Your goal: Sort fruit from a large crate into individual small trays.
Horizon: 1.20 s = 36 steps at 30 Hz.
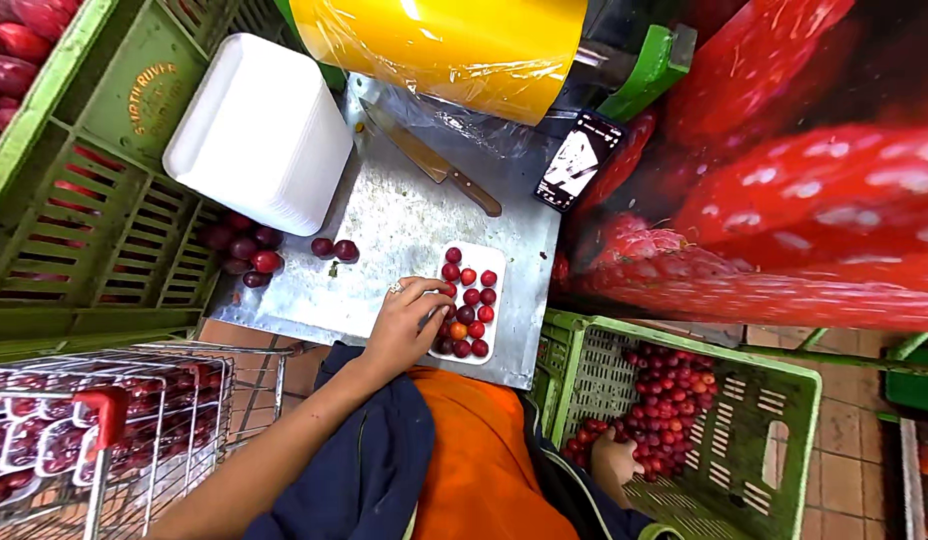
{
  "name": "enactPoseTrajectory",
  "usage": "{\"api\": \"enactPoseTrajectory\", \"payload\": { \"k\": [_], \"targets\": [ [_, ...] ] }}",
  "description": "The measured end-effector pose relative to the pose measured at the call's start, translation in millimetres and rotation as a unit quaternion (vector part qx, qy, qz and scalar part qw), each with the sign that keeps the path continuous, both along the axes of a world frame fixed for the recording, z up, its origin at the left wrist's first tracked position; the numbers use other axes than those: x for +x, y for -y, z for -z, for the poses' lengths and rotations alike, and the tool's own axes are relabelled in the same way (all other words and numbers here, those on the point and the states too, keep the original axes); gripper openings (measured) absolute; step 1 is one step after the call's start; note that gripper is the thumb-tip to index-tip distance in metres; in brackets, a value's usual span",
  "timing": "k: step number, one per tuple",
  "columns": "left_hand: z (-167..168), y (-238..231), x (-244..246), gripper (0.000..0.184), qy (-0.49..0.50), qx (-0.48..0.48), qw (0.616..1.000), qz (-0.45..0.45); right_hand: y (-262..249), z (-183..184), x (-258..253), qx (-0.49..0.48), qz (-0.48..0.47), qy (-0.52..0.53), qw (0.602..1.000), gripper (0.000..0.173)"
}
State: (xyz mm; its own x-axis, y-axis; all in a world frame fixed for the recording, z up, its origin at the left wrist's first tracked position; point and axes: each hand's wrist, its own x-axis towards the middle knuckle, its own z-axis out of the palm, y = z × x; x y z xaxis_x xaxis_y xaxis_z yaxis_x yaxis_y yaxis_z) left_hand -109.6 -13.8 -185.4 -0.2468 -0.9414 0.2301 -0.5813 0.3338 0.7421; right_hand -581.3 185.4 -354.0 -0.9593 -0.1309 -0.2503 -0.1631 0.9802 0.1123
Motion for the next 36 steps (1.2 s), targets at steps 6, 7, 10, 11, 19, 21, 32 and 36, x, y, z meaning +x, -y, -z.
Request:
{"api": "enactPoseTrajectory", "payload": {
  "k": [6, 7, 10, 11, 19, 21, 32, 36],
  "targets": [
    [9, 4, 5, 0.020, -0.028, -0.003, 1.000, -0.004, 6, -15, -19, 0.017, -0.075, 0.088, 0.993, 0.048],
    [9, 4, 5, 0.020, -0.034, 0.000, 0.999, -0.006, 5, -18, -20, 0.011, -0.078, 0.098, 0.992, 0.048],
    [6, 1, 5, 0.020, -0.048, 0.010, 0.999, -0.007, 2, -28, -18, -0.077, -0.060, 0.115, 0.989, 0.044],
    [6, 0, 6, 0.020, -0.055, 0.009, 0.998, -0.009, 3, -32, -15, -0.142, -0.028, 0.125, 0.981, 0.039],
    [14, 1, 14, 0.018, -0.183, 0.111, 0.976, -0.045, 62, -155, 58, -0.589, 0.109, 0.519, 0.610, 0.063],
    [9, 5, 14, 0.019, -0.164, 0.125, 0.978, -0.042, 83, -186, 78, -0.528, -0.037, 0.600, 0.600, 0.044],
    [8, 43, -5, 0.026, 0.026, 0.090, 0.996, 0.011, 305, -216, 245, -0.085, -0.686, 0.288, 0.663, 0.033],
    [5, 52, -6, 0.030, 0.066, 0.091, 0.993, 0.026, 339, -210, 266, -0.017, -0.733, 0.274, 0.622, 0.034]
  ]
}}
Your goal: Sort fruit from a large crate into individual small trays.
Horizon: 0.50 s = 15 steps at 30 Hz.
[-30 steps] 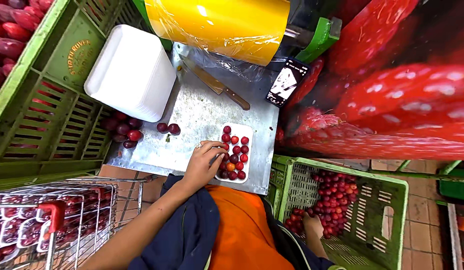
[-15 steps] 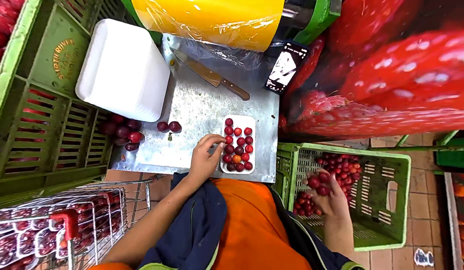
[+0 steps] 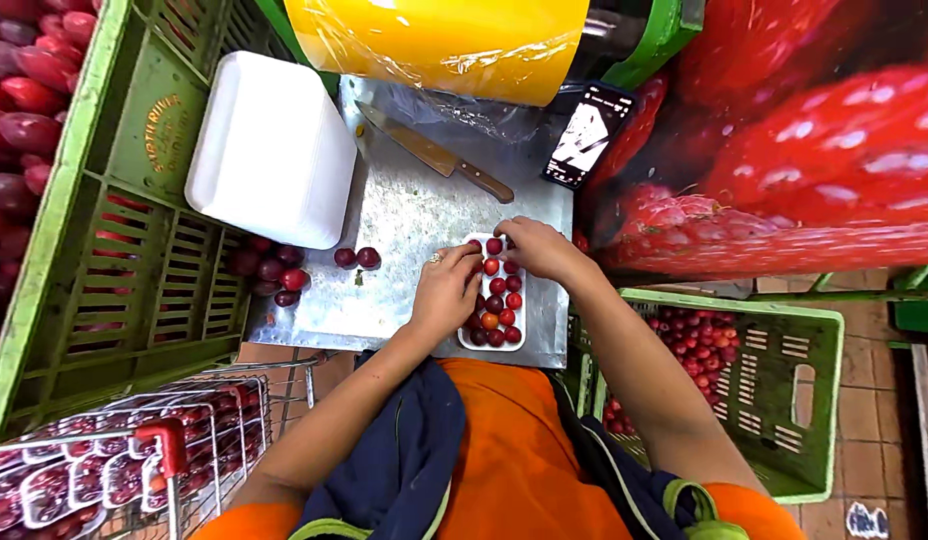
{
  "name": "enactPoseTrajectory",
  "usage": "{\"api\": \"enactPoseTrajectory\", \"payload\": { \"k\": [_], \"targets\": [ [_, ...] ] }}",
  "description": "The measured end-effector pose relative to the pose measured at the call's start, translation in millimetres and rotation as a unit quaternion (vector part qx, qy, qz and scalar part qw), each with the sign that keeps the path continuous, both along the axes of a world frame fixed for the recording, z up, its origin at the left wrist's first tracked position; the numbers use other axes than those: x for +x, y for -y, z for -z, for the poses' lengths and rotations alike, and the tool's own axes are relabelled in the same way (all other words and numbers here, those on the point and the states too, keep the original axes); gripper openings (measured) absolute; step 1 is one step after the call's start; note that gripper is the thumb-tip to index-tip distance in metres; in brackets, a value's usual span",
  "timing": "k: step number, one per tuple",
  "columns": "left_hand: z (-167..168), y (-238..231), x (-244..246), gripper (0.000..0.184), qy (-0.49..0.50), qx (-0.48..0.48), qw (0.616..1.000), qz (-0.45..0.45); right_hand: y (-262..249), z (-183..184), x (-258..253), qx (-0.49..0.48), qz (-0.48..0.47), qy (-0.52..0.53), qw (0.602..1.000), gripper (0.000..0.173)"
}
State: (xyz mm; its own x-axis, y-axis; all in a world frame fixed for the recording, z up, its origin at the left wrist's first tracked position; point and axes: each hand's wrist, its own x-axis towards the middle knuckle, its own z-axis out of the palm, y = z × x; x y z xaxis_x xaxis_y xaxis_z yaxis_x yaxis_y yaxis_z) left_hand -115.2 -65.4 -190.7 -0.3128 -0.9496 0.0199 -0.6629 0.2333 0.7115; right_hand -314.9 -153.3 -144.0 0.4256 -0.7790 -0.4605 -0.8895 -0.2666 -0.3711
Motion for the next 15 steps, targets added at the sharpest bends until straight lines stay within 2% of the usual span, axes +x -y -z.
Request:
{"api": "enactPoseTrajectory", "payload": {
  "k": [3, 8, 12, 15],
  "targets": [
    [7, -1, 2, 0.032, 0.001, -0.020, 1.000, 0.015, 8, 3, -9, 0.008, -0.005, 0.041, 0.999, 0.033],
    [13, -8, 8, 0.030, -0.060, -0.032, 0.998, -0.011, 2, -3, -34, 0.038, 0.137, 0.127, 0.982, 0.035],
    [12, -17, 22, 0.027, -0.087, -0.041, 0.995, -0.039, -41, 1, -49, -0.033, 0.187, 0.108, 0.976, 0.039],
    [13, -27, 33, 0.025, -0.097, -0.039, 0.993, -0.055, -81, 20, -54, -0.060, 0.196, 0.095, 0.974, 0.031]
  ]
}}
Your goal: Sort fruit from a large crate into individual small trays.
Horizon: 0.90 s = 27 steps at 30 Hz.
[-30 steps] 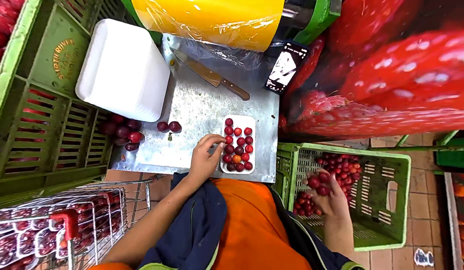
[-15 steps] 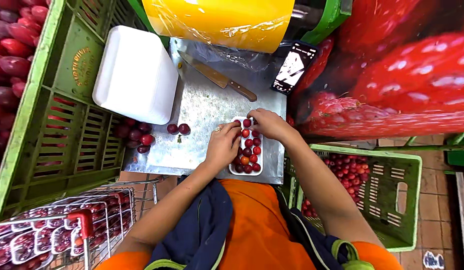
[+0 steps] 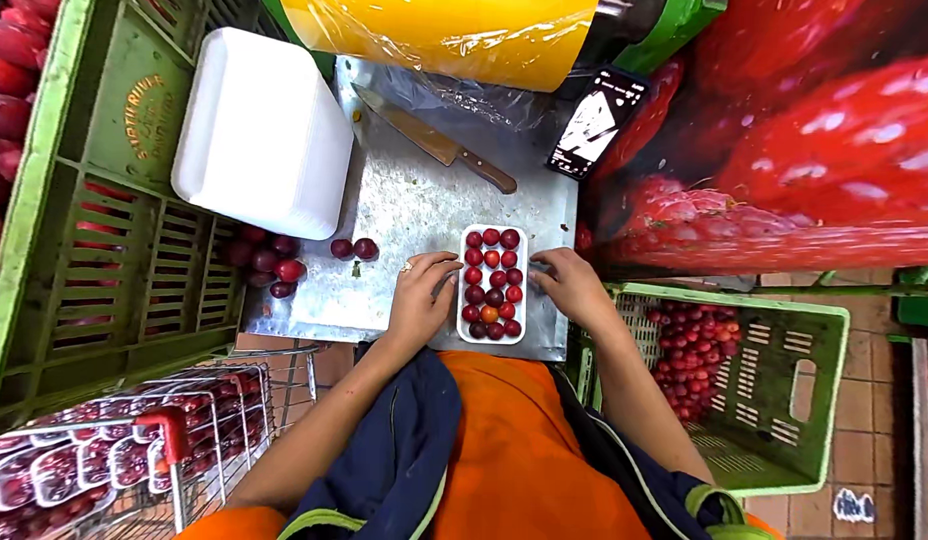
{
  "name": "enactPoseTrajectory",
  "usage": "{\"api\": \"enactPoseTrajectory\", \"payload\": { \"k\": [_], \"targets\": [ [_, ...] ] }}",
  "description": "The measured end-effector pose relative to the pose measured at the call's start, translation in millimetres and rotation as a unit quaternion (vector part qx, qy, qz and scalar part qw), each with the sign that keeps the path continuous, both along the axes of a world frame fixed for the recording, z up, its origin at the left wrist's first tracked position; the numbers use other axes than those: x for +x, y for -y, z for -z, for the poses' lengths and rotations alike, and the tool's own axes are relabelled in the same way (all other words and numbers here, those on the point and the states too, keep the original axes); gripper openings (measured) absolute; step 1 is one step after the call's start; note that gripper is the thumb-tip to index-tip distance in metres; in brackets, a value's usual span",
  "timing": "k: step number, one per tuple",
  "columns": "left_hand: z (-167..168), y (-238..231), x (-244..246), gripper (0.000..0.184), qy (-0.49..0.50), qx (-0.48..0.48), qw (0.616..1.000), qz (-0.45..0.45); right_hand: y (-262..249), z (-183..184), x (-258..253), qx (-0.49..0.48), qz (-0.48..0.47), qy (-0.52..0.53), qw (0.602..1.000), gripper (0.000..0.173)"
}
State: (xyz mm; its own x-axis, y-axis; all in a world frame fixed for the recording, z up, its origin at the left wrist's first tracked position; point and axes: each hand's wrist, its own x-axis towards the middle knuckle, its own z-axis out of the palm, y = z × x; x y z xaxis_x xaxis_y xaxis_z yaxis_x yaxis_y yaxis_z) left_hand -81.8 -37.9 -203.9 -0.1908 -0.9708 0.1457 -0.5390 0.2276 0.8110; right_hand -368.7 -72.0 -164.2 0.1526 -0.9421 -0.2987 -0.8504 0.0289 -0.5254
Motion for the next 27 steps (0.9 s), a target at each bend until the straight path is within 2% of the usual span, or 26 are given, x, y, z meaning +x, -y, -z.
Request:
{"api": "enactPoseTrajectory", "payload": {
  "k": [4, 8, 10, 13, 15, 18, 21, 24, 26, 27],
  "targets": [
    [5, -17, 8, 0.024, -0.013, 0.008, 1.000, 0.002, -38, 9, -1, -0.010, 0.050, -0.019, 0.999, 0.028],
    [0, -26, 7, 0.022, 0.013, 0.013, 0.996, 0.082, -65, -7, 9, -0.004, 0.070, -0.059, 0.996, 0.027],
    [-2, -28, 3, 0.024, 0.052, -0.007, 0.989, 0.138, -76, -15, 21, -0.026, 0.059, -0.020, 0.998, 0.030],
    [-1, -33, -7, 0.037, 0.117, -0.004, 0.974, 0.194, -91, -20, 41, -0.015, 0.020, 0.065, 0.998, 0.040],
    [-1, -35, -10, 0.038, 0.118, 0.006, 0.975, 0.189, -98, -14, 46, -0.025, 0.020, 0.087, 0.996, 0.037],
    [-4, -37, -4, 0.025, 0.074, 0.056, 0.987, 0.133, -105, -6, 36, -0.052, 0.083, 0.090, 0.991, 0.033],
    [5, -42, -2, 0.022, 0.044, 0.085, 0.990, 0.108, -111, 7, 19, 0.004, 0.126, 0.135, 0.983, 0.032],
    [8, -38, -8, 0.020, 0.053, 0.062, 0.992, 0.099, -115, 16, 16, 0.053, 0.101, 0.150, 0.982, 0.033],
    [-9, -36, -10, 0.021, 0.088, 0.059, 0.988, 0.114, -118, 17, 21, 0.060, 0.091, 0.142, 0.984, 0.032],
    [-28, -37, -11, 0.023, 0.102, 0.074, 0.984, 0.126, -119, 17, 23, 0.056, 0.095, 0.143, 0.984, 0.031]
  ]
}}
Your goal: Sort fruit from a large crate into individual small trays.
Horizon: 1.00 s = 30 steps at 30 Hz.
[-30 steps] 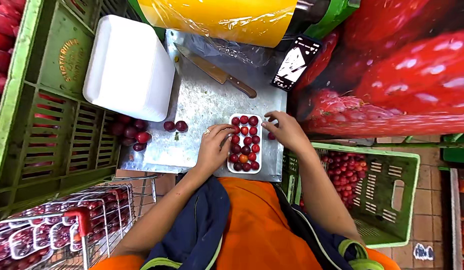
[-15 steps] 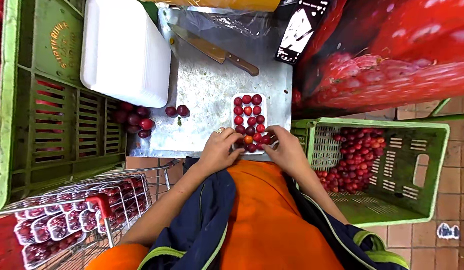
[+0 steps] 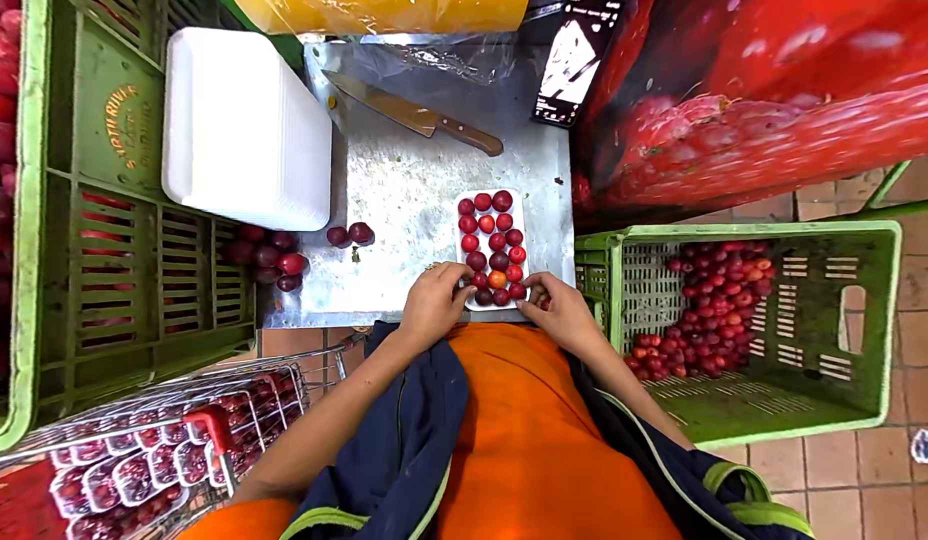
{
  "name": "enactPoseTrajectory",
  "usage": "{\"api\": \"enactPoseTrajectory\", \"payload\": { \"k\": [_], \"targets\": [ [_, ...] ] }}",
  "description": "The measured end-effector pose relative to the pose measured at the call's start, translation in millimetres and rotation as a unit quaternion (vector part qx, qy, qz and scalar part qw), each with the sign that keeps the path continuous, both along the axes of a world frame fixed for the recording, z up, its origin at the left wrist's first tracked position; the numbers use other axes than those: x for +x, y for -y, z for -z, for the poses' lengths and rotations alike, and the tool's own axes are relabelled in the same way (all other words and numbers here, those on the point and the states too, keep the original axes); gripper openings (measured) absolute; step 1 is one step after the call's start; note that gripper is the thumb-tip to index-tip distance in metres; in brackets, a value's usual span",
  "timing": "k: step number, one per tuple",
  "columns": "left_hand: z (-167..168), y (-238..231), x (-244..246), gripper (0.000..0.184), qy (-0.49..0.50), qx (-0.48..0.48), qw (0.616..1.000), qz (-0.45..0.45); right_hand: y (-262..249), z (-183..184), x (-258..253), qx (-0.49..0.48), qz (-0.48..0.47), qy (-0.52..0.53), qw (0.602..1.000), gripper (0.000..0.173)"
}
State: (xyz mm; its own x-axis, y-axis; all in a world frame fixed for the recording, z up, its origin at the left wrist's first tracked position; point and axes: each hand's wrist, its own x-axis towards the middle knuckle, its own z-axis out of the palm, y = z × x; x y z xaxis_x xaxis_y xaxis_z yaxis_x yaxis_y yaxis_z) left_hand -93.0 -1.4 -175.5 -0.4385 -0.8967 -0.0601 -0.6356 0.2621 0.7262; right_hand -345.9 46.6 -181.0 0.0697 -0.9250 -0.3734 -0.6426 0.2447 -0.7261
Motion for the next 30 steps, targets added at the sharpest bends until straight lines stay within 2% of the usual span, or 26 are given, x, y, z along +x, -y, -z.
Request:
{"api": "enactPoseTrajectory", "payload": {
  "k": [2, 7, 9, 11, 13, 18, 21, 24, 27, 30],
  "targets": [
    [-17, 1, -1, 0.024, 0.018, 0.002, 1.000, 0.011, 0, 1, 1, -0.009, 0.012, -0.002, 1.000, 0.028],
    [-23, 6, -3, 0.022, 0.024, 0.009, 0.999, 0.022, 0, 6, 5, -0.036, 0.027, -0.019, 0.999, 0.029],
    [-7, 7, 0, 0.025, 0.015, -0.009, 0.999, 0.036, -2, 6, 3, -0.034, 0.029, -0.017, 0.999, 0.032],
    [23, 7, 4, 0.039, 0.007, -0.040, 0.998, 0.049, -4, 0, -3, -0.022, 0.037, -0.004, 0.999, 0.034],
    [28, 6, 3, 0.051, 0.014, -0.023, 0.998, 0.064, -3, -13, -6, -0.027, 0.038, -0.004, 0.999, 0.035],
    [27, 4, 2, 0.045, 0.042, -0.046, 0.993, 0.100, 11, -29, 24, -0.153, -0.072, -0.058, 0.984, 0.030],
    [25, 2, 6, 0.042, 0.072, -0.079, 0.989, 0.097, 19, -12, 40, -0.191, -0.141, -0.084, 0.968, 0.027],
    [11, 0, 7, 0.042, 0.102, -0.082, 0.988, 0.086, 21, 3, 43, -0.214, -0.164, -0.078, 0.960, 0.029],
    [-14, -2, 3, 0.041, 0.091, -0.065, 0.990, 0.082, 13, -5, 25, -0.235, -0.132, -0.014, 0.963, 0.035],
    [-2, 0, 3, 0.037, 0.058, -0.088, 0.991, 0.086, -15, -14, -32, -0.307, 0.015, -0.009, 0.952, 0.022]
  ]
}}
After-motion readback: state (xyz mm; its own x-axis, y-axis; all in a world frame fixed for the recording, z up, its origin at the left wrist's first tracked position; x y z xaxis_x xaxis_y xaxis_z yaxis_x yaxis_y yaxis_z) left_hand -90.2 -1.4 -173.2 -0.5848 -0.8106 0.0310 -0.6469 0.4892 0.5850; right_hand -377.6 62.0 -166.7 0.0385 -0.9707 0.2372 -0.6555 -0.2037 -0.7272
